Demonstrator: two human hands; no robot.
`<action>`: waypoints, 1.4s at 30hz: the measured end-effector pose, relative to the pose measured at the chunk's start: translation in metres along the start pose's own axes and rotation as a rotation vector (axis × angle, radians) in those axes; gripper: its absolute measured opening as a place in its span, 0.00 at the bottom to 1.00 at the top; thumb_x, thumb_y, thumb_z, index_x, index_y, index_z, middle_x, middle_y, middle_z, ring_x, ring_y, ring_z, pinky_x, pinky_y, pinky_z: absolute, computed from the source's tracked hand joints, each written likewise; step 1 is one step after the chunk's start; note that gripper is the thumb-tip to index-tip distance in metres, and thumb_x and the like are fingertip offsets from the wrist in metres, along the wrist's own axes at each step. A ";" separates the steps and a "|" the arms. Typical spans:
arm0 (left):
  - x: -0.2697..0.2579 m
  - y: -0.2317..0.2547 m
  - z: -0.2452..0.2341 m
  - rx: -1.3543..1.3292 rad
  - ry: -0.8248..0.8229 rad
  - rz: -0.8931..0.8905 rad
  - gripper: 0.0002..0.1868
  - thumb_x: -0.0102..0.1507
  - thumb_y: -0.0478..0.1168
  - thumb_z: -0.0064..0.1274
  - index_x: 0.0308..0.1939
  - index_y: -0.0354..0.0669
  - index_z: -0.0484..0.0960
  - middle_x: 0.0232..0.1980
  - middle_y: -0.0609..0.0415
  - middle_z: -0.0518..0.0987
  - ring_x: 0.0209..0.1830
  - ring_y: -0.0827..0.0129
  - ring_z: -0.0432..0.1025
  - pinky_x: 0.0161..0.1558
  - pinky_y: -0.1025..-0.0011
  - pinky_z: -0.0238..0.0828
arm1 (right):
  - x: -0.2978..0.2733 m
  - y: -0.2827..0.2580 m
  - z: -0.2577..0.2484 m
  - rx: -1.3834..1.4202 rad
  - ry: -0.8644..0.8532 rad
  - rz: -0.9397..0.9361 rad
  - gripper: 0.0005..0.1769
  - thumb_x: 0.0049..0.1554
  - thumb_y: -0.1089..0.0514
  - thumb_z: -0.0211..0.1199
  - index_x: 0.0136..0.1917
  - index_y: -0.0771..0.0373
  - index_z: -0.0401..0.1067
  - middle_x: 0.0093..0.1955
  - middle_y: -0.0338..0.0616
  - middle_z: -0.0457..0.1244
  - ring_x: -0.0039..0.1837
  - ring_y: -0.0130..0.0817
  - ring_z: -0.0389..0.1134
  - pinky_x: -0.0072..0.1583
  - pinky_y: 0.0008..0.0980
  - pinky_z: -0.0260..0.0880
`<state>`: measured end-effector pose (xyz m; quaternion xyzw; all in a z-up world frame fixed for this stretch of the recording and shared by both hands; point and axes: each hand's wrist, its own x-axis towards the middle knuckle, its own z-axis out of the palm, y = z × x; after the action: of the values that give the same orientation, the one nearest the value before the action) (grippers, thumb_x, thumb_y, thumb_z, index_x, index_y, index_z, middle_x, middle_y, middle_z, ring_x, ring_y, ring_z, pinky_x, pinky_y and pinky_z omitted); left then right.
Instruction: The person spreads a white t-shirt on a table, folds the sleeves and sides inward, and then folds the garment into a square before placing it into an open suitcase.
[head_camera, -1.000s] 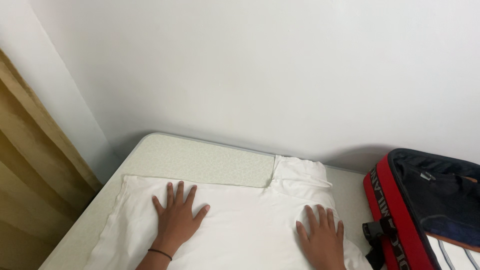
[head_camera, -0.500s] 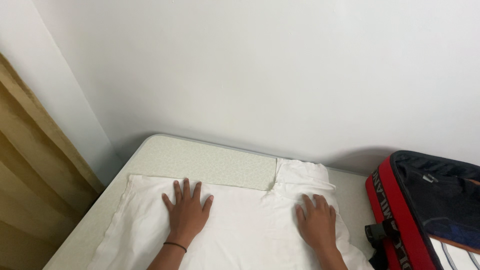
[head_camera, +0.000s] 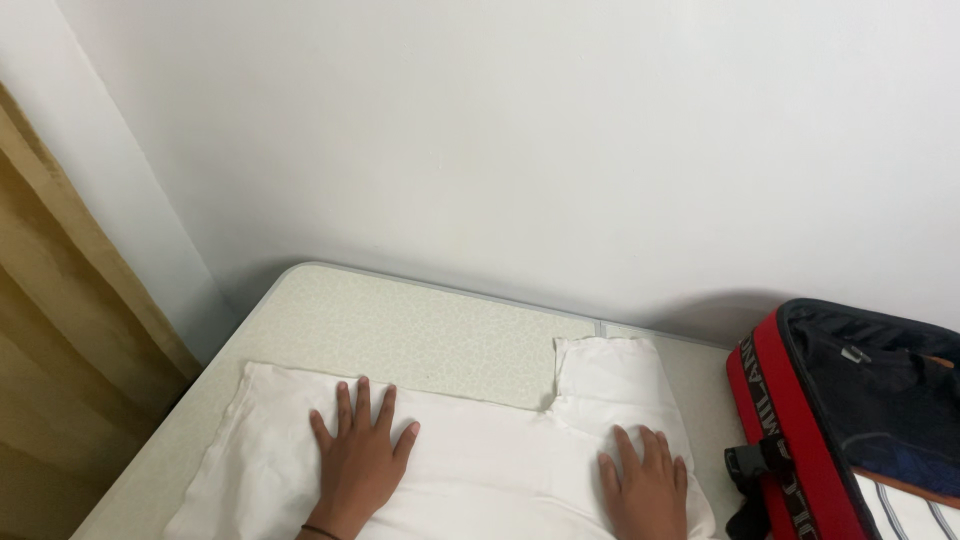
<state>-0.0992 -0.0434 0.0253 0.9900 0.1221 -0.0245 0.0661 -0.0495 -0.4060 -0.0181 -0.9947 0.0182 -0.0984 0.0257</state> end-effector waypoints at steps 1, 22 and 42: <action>-0.001 0.001 -0.002 -0.004 -0.029 -0.008 0.38 0.68 0.66 0.30 0.77 0.52 0.55 0.81 0.40 0.42 0.82 0.42 0.29 0.70 0.27 0.26 | -0.001 -0.001 -0.002 -0.026 -0.039 0.012 0.34 0.58 0.36 0.52 0.75 0.42 0.61 0.78 0.49 0.50 0.82 0.47 0.45 0.77 0.59 0.43; 0.028 0.122 0.014 -0.381 0.196 0.553 0.30 0.68 0.50 0.47 0.67 0.31 0.71 0.69 0.33 0.64 0.72 0.45 0.55 0.68 0.46 0.53 | 0.090 -0.014 -0.024 0.063 -0.158 -0.039 0.31 0.59 0.38 0.56 0.72 0.47 0.65 0.80 0.48 0.49 0.85 0.43 0.42 0.80 0.62 0.37; 0.024 0.150 0.028 -0.277 0.243 0.577 0.28 0.66 0.50 0.46 0.68 0.43 0.72 0.66 0.35 0.66 0.67 0.45 0.55 0.64 0.41 0.45 | 0.145 -0.011 -0.001 0.109 -0.213 -0.134 0.36 0.62 0.33 0.47 0.80 0.42 0.53 0.85 0.44 0.39 0.86 0.45 0.30 0.79 0.60 0.27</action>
<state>-0.0398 -0.1856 0.0149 0.9611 -0.1536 0.1302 0.1893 0.0928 -0.4007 0.0112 -0.9956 -0.0564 0.0056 0.0750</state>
